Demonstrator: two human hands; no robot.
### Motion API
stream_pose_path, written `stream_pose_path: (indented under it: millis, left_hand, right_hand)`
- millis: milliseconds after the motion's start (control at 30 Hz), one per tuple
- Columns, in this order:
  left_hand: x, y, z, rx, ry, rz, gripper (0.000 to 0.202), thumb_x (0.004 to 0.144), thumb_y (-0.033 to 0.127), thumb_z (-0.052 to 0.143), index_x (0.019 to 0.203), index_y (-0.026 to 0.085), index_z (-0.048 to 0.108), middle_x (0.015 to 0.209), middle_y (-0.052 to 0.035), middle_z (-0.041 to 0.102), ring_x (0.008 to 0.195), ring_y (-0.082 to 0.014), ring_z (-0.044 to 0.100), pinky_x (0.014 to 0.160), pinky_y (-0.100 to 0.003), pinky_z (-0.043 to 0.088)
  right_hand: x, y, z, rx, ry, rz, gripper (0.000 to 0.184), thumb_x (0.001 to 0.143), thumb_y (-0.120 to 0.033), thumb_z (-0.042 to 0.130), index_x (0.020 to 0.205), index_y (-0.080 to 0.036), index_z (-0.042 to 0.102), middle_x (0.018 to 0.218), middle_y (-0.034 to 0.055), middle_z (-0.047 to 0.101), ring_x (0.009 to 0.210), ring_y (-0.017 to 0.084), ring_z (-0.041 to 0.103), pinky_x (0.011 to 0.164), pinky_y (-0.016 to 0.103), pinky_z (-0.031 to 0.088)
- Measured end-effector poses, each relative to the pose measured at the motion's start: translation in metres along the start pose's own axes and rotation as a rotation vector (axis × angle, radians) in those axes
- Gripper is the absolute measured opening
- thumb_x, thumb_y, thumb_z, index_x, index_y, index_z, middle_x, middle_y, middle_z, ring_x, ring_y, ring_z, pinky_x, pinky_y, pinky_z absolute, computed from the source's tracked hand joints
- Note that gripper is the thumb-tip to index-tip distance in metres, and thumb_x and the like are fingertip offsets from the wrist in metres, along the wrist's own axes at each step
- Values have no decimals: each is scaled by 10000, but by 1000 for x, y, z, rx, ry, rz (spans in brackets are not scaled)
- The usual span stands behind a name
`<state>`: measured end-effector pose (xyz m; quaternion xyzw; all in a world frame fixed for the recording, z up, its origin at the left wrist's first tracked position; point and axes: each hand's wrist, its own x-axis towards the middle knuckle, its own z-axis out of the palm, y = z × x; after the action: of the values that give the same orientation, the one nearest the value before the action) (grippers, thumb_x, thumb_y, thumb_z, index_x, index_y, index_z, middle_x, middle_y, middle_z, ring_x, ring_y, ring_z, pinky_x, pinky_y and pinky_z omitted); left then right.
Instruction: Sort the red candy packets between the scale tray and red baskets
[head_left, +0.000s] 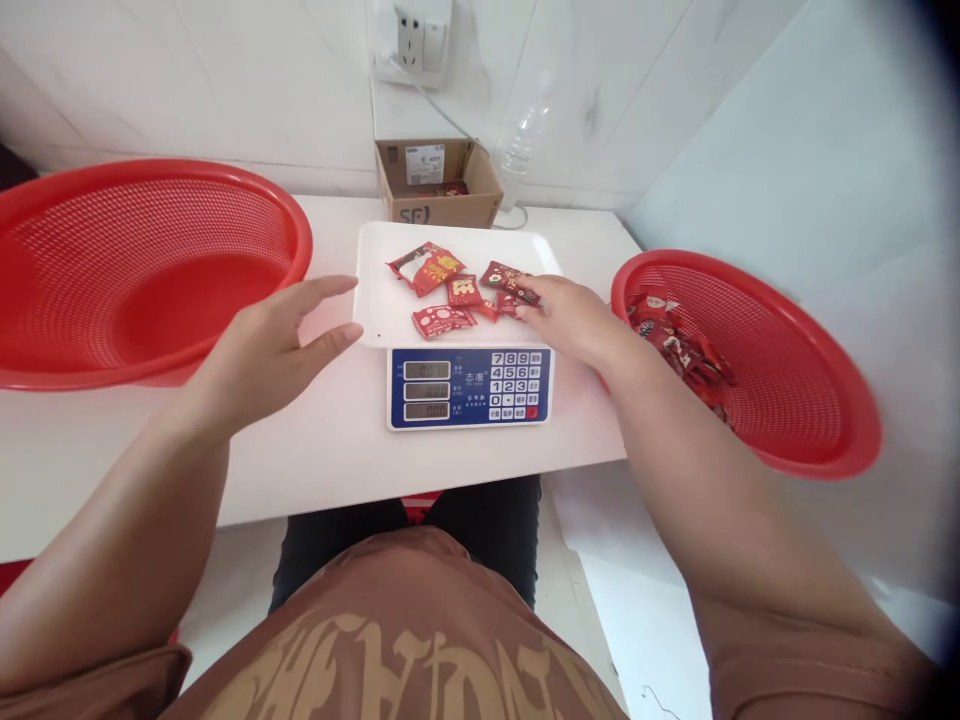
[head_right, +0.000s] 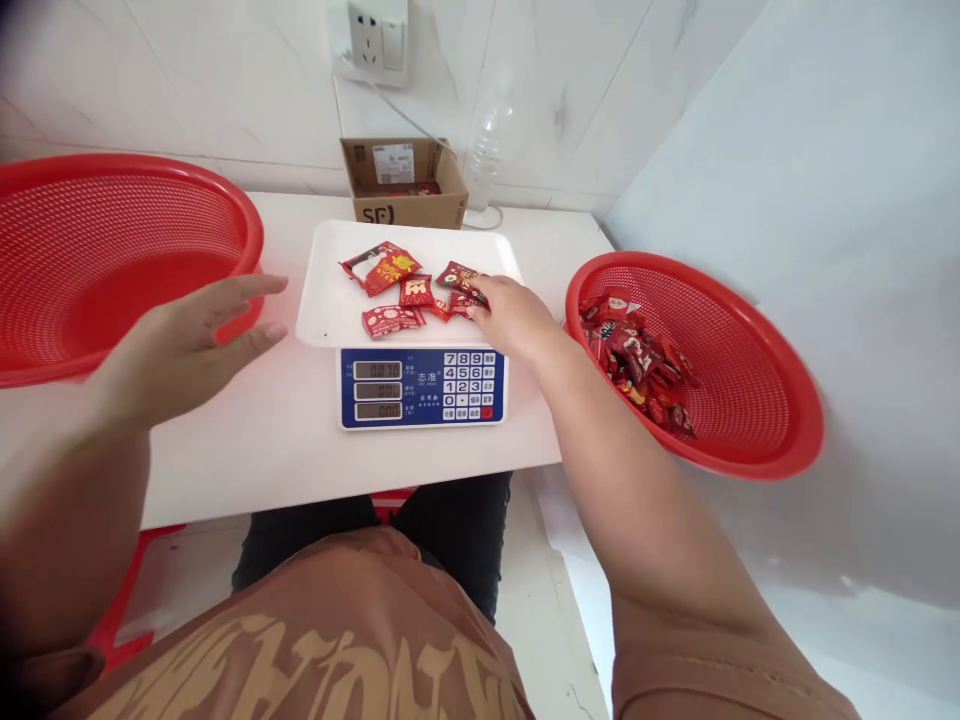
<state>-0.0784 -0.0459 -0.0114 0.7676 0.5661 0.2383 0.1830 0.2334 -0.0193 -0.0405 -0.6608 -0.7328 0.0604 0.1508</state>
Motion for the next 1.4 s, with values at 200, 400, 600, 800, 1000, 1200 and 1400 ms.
stream_pose_path:
  millis: [200, 400, 600, 800, 1000, 1200, 1400]
  left_hand:
    - [-29, 2, -1, -32, -52, -5, 499, 840, 530, 510, 1288, 311, 515, 1154, -17, 644, 1111, -334, 542, 963, -464, 392]
    - [-25, 14, -4, -8, -45, 85, 460, 872, 488, 473, 1276, 275, 533, 1132, -33, 644, 945, -269, 592, 914, -425, 418]
    - [2, 26, 3, -22, -62, 215, 386, 883, 330, 471, 1250, 249, 557, 1264, -42, 590, 1085, -276, 556, 964, -391, 380]
    - [17, 26, 6, 106, -96, 295, 387, 897, 324, 430, 1267, 252, 519, 1298, -25, 578, 1152, -232, 532, 967, -342, 394]
    - [30, 19, 11, 147, -126, 252, 404, 894, 354, 415, 1276, 257, 503, 1311, -19, 569, 1126, -230, 552, 948, -337, 417]
    - [48, 26, 19, 146, -166, 257, 387, 887, 358, 418, 1241, 257, 540, 1313, -4, 574, 1160, -226, 537, 984, -339, 400]
    - [70, 28, 37, 99, -200, 359, 421, 874, 321, 438, 1273, 212, 519, 1347, -43, 549, 1249, -214, 471, 1030, -346, 380]
  right_hand:
    - [5, -21, 5, 43, 8, -37, 361, 849, -160, 518, 1200, -156, 604, 1222, 97, 612, 1133, 261, 554, 985, 432, 413]
    - [-25, -33, -10, 68, 43, -61, 390, 863, -165, 507, 1249, -163, 565, 1318, 91, 552, 1220, 247, 498, 1034, 428, 375]
    - [-48, -28, -24, 34, 48, -67, 376, 865, -186, 506, 1234, -167, 579, 1293, 99, 575, 1196, 255, 522, 1023, 456, 385]
    - [-57, -25, -28, 44, 28, -94, 368, 867, -198, 503, 1225, -211, 586, 1271, 83, 595, 1168, 260, 544, 987, 467, 416]
    - [-53, -25, -25, 44, 13, -128, 370, 870, -181, 495, 1228, -216, 582, 1262, 89, 596, 1168, 252, 542, 985, 462, 418]
    - [-49, -18, -22, 56, 8, -133, 366, 868, -168, 499, 1217, -232, 586, 1216, 77, 619, 1142, 238, 555, 971, 455, 430]
    - [-38, -10, -18, 63, -32, -93, 340, 875, -159, 492, 1196, -171, 604, 1196, 104, 632, 1129, 237, 561, 972, 409, 435]
